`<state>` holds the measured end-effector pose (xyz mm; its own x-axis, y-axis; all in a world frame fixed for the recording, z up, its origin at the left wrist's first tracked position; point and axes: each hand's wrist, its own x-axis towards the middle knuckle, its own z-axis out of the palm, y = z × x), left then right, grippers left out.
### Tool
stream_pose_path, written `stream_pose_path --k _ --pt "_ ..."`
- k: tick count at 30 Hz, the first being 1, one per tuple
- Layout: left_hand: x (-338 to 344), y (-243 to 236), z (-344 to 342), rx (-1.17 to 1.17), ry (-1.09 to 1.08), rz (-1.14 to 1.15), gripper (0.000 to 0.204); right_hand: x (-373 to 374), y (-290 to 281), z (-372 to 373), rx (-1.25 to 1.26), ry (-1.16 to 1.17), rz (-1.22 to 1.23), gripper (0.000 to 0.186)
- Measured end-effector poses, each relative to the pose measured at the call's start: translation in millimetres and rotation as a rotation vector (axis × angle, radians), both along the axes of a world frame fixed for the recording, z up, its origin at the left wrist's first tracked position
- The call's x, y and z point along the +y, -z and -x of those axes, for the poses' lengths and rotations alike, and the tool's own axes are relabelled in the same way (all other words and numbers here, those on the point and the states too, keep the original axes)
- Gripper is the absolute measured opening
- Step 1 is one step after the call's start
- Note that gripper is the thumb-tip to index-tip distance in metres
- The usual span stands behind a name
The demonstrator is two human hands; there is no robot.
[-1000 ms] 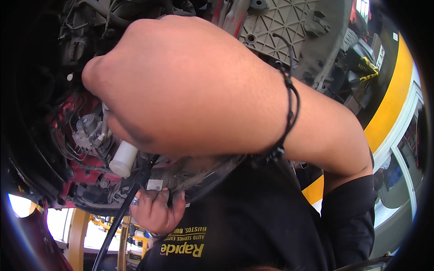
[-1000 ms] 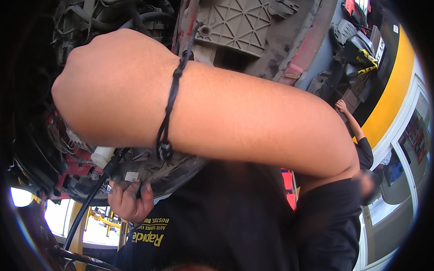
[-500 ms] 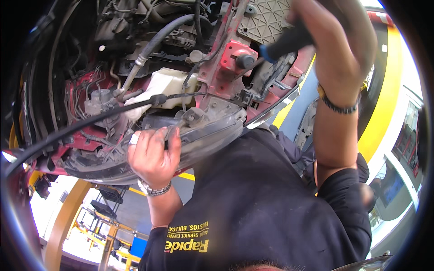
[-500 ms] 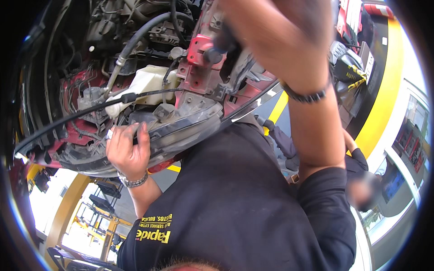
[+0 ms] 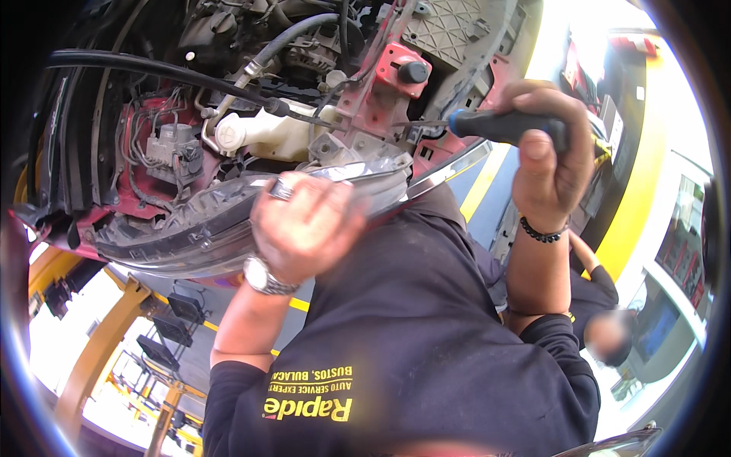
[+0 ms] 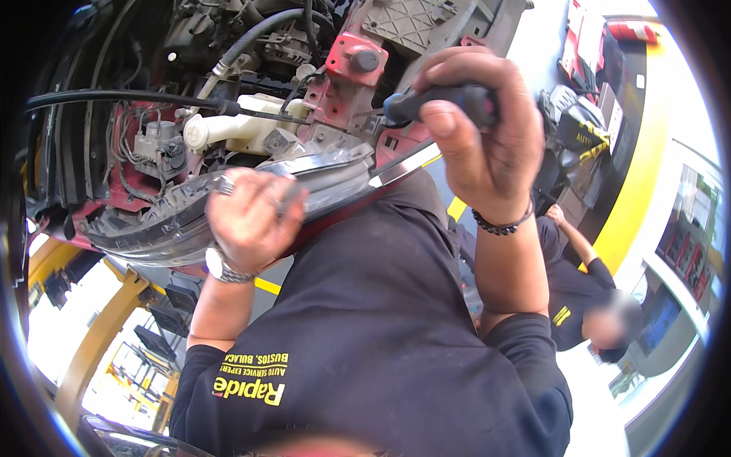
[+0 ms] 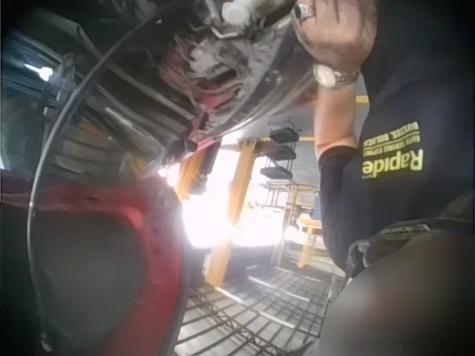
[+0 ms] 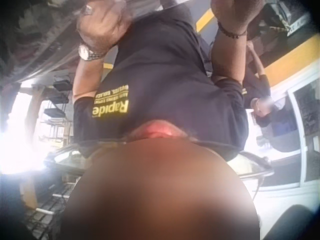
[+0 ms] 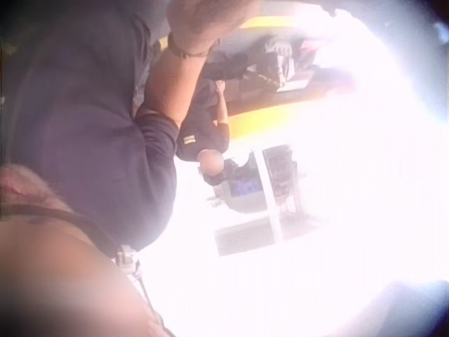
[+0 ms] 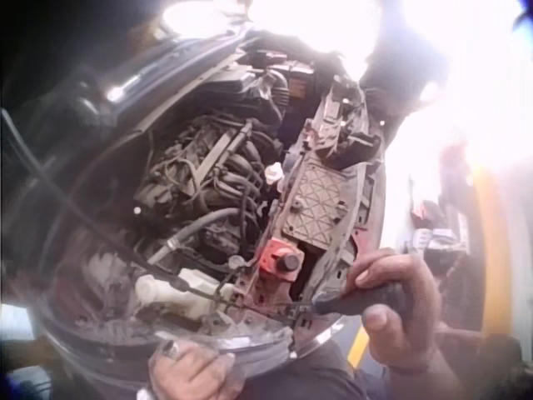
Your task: The person works under the hood of a red car, using a wrench to tighten bolts on the engine components. They adjust their position and reach into the engine bay to secure parts while another person stands nearby.
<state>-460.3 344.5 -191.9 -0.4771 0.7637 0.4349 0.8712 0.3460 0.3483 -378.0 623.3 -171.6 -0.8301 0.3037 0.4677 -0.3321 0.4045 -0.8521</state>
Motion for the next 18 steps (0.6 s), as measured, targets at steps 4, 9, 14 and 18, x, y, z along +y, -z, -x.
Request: stream_pose_path --k 4,9,14,18 --pt "45.8 18.2 -45.7 -0.164 -0.012 0.186 0.030 8.3 19.7 40.3 0.009 -0.206 -0.012 0.032" --pt "71.3 41.7 -63.2 -0.198 -0.087 0.129 0.029 12.6 30.8 99.8 -0.027 -0.606 0.155 0.032" --pt "72.2 39.9 -63.6 -0.224 -0.435 -0.147 0.029 -30.4 37.8 125.0 -0.131 -0.690 0.325 0.040" --pt "73.2 47.4 -62.3 -0.264 -0.746 -0.714 0.034 -68.3 36.9 129.1 -0.187 -0.784 0.274 0.041"
